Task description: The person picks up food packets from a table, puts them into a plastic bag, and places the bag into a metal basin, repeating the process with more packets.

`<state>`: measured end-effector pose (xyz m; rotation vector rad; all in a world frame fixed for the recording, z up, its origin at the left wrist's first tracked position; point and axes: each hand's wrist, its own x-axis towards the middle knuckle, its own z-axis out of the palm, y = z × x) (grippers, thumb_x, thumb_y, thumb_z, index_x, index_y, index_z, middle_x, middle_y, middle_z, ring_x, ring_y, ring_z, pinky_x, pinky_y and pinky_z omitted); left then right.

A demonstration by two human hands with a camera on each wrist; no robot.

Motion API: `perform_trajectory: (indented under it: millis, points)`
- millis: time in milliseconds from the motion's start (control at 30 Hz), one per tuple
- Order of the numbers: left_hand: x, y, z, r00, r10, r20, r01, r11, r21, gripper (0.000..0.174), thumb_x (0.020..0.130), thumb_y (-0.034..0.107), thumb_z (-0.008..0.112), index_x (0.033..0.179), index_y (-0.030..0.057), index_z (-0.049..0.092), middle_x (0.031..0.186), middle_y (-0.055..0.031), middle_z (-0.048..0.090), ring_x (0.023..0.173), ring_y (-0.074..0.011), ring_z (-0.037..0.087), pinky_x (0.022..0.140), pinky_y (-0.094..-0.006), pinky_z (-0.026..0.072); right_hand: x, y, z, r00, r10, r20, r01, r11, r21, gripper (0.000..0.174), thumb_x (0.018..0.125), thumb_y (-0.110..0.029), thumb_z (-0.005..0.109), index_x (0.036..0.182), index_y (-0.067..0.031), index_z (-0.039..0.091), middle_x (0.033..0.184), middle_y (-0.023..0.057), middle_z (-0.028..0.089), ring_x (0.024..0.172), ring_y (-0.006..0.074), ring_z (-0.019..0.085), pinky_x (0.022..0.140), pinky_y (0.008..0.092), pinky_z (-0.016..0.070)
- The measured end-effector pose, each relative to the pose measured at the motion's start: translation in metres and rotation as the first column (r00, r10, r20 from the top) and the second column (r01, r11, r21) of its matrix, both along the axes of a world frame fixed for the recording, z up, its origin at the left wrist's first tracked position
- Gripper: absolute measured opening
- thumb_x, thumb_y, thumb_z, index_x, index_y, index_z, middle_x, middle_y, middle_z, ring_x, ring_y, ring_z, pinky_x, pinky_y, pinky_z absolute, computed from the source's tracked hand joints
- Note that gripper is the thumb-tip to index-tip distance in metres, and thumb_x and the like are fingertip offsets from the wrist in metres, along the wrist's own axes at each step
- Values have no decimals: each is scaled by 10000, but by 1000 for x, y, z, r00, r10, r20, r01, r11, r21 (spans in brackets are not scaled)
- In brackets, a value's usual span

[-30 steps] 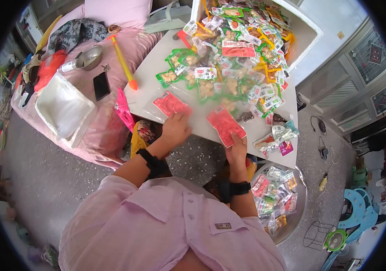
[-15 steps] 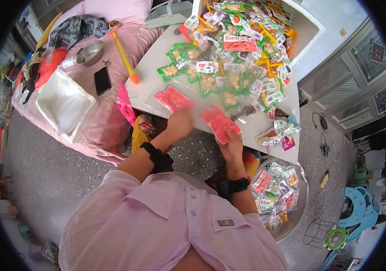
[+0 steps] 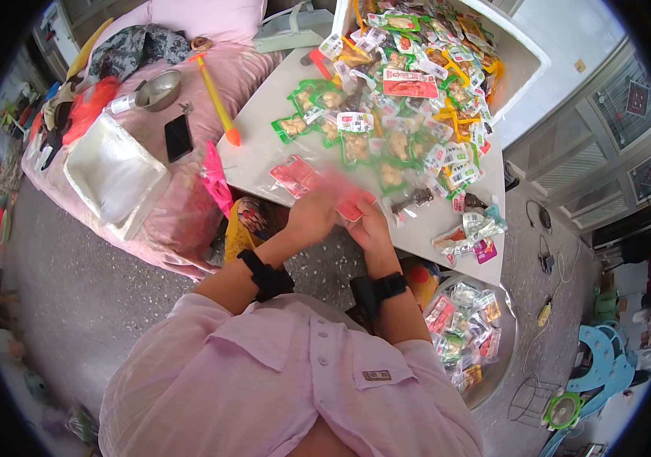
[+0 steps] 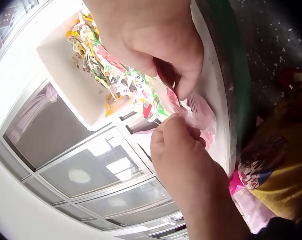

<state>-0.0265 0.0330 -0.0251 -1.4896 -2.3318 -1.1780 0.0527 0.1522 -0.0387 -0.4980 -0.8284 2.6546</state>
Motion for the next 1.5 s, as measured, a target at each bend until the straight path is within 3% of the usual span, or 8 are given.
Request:
perform_trajectory:
  millis: [233,333,633,833,1167,1233,1333,1500]
  points:
    - [-2,-8,-1,999,-6,-48,6,1000,-10,70,665,82,529,669,39,475,668,-134,481,658,-314,501,572,-399,411,2,18,10,888,224,401,-356,887,293,207,787,-161,530,949,-45,474,761,63,565,582,121,548,421,206,417]
    - [-3,-11,-2,995,-32,-94,31,999,-14,70,658,79,533,682,38,482,683,-130,480,669,-307,501,582,-394,413,4,19,8,920,150,362,-240,946,218,147,773,-103,534,898,-37,492,641,48,547,469,96,498,332,165,325]
    - [-11,-13,-4,986,-33,-166,25,999,-48,98,644,88,542,722,36,512,718,-123,487,697,-299,498,622,-386,418,-39,-2,1,935,-111,338,65,988,143,85,755,-21,503,836,-30,477,649,55,532,475,127,490,367,212,371]
    - [-14,-14,-6,985,-27,-168,18,998,-54,90,643,99,551,698,41,509,707,-120,486,697,-294,499,623,-377,420,-37,-2,-12,919,106,379,-194,960,202,69,752,-10,470,809,-44,452,685,65,521,575,146,518,444,235,413]
    - [-29,-16,1,986,-145,-82,135,985,-112,71,674,113,530,705,53,512,699,-106,495,691,-283,507,610,-374,427,-43,-3,-10,930,-149,335,28,940,340,137,745,-8,450,878,-30,472,773,81,532,668,176,550,523,289,451]
    - [-45,-13,0,983,-182,-37,174,972,-156,74,685,121,521,713,53,515,713,-106,506,694,-281,511,613,-376,426,-29,2,0,875,-282,393,37,849,527,162,748,-21,461,909,-13,474,790,106,544,706,206,554,568,313,461]
    - [-78,-1,15,970,-241,-17,234,955,-184,97,707,133,500,744,44,515,727,-112,524,717,-284,518,627,-386,419,-13,26,-28,837,-548,1,39,62,997,200,740,-37,478,933,15,482,825,150,551,738,279,550,642,351,448]
    - [-132,44,52,976,-217,12,211,933,-290,114,721,130,478,778,37,509,727,-136,521,723,-299,520,634,-395,413,-3,27,-37,865,-439,-241,61,-386,921,196,696,-25,486,884,26,496,892,194,532,824,361,505,731,409,417]
